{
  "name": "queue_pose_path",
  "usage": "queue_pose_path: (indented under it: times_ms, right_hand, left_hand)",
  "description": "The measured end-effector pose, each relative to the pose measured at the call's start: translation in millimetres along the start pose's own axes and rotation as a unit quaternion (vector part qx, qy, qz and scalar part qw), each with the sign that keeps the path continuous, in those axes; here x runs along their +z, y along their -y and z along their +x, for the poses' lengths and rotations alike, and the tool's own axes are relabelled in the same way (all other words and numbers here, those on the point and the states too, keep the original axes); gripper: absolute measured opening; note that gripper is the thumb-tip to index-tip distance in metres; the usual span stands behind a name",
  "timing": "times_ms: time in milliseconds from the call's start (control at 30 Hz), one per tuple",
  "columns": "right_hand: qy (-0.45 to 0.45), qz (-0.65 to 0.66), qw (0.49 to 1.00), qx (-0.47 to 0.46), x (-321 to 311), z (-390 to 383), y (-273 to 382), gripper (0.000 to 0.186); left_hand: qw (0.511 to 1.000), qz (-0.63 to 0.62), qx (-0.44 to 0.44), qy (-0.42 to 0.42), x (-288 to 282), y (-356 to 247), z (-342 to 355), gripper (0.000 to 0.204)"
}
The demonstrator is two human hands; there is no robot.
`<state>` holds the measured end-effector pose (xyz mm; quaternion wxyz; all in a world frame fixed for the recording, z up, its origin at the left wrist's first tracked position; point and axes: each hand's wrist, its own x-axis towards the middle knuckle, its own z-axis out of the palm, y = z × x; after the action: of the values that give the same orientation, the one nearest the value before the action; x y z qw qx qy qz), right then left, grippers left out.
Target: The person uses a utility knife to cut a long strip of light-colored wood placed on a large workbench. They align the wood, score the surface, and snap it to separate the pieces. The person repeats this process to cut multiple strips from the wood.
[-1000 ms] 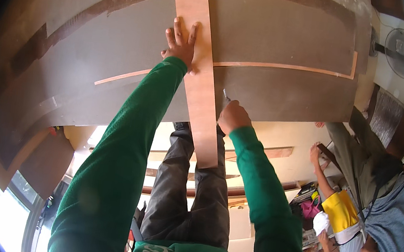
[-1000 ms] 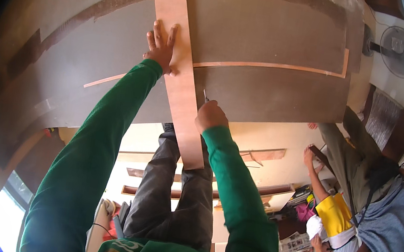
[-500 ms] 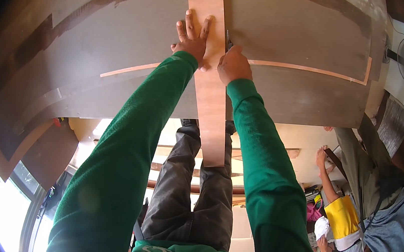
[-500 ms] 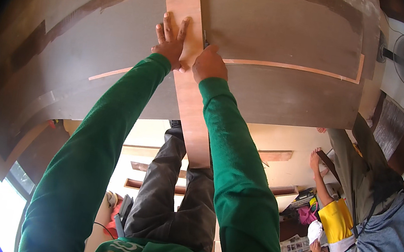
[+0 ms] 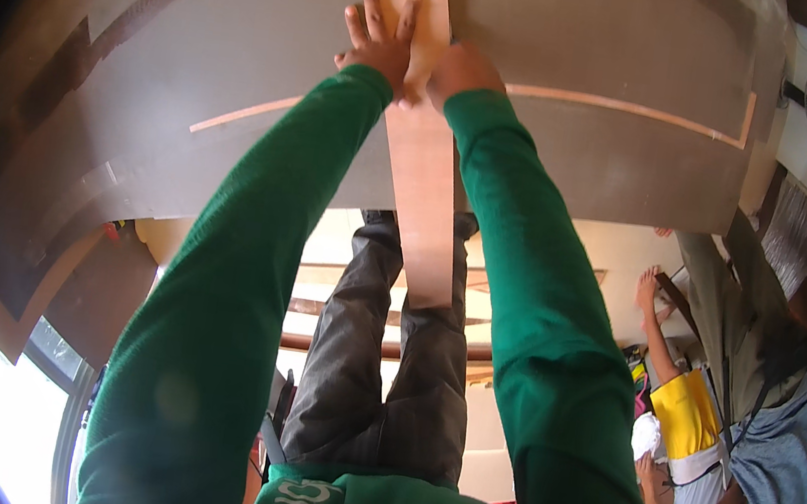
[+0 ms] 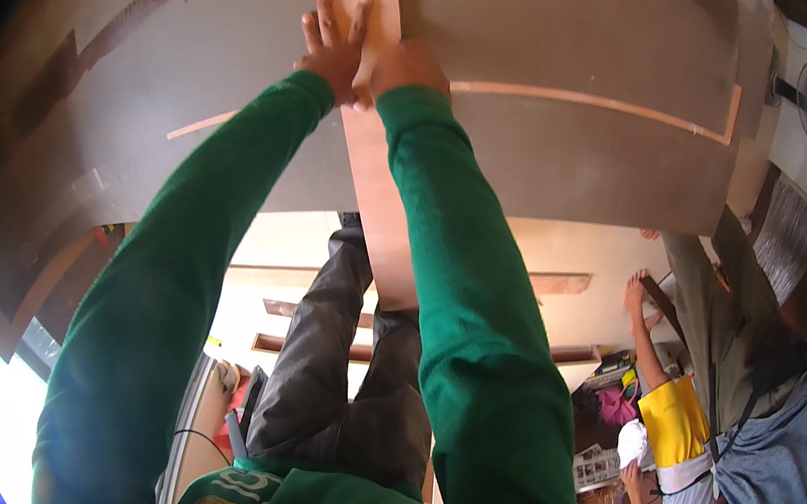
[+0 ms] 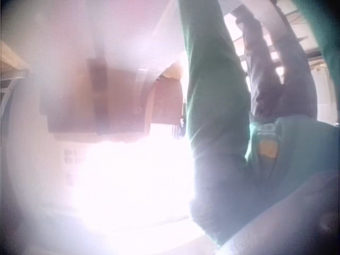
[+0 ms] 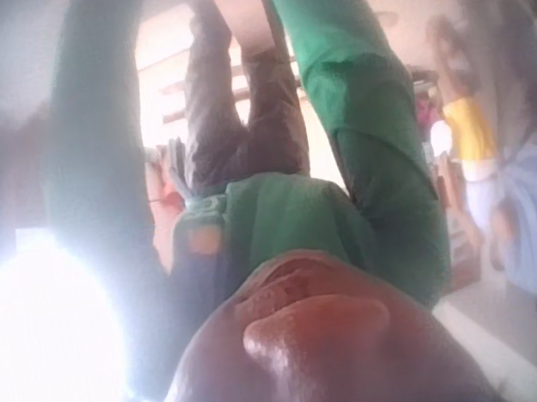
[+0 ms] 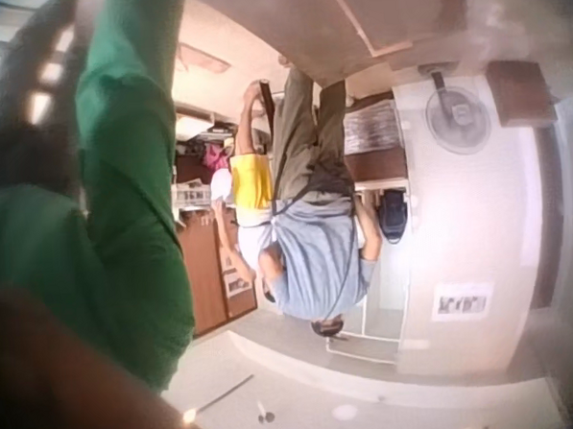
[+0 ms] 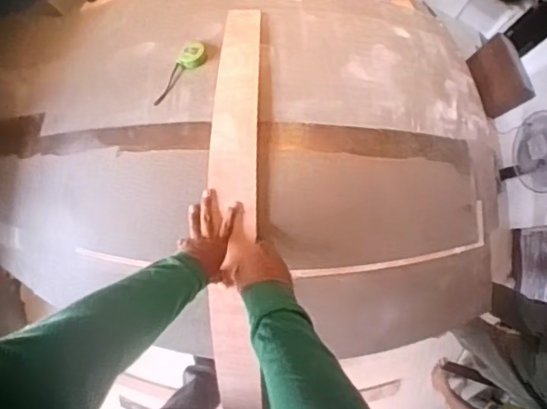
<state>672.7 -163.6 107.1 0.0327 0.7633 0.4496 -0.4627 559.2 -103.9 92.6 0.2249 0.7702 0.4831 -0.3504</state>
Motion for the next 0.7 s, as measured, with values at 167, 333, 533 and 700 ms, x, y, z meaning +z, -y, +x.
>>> queue_pose_path:
  times_ms: [167, 333, 533, 700]
  right_hand:
    - [-0.036, 0.015, 0.997, 0.061, 13.7, -8.8, 3.9, 0.03]
    - [0.09, -0.051, 0.99, 0.097, 97.7, -72.0, -89.6, 0.033]
    - [-0.034, 0.028, 0.995, 0.087, 43.5, -118.8, -55.2, 0.028]
    - [-0.088, 0.068, 0.991, 0.076, 20.2, -39.7, -16.5, 0.029]
  left_hand:
    - [1.0, -0.013, 0.006, -0.012, 4.5, 5.5, 3.9, 0.154]
    - [0.999, -0.004, 0.027, 0.027, -16.5, -13.1, -13.0, 0.153]
    - [1.0, -0.003, 0.014, -0.004, -6.5, 1.7, -8.8, 0.16]
    - [1.0, -0.018, 0.018, 0.015, -6.6, 1.8, -4.2, 0.156]
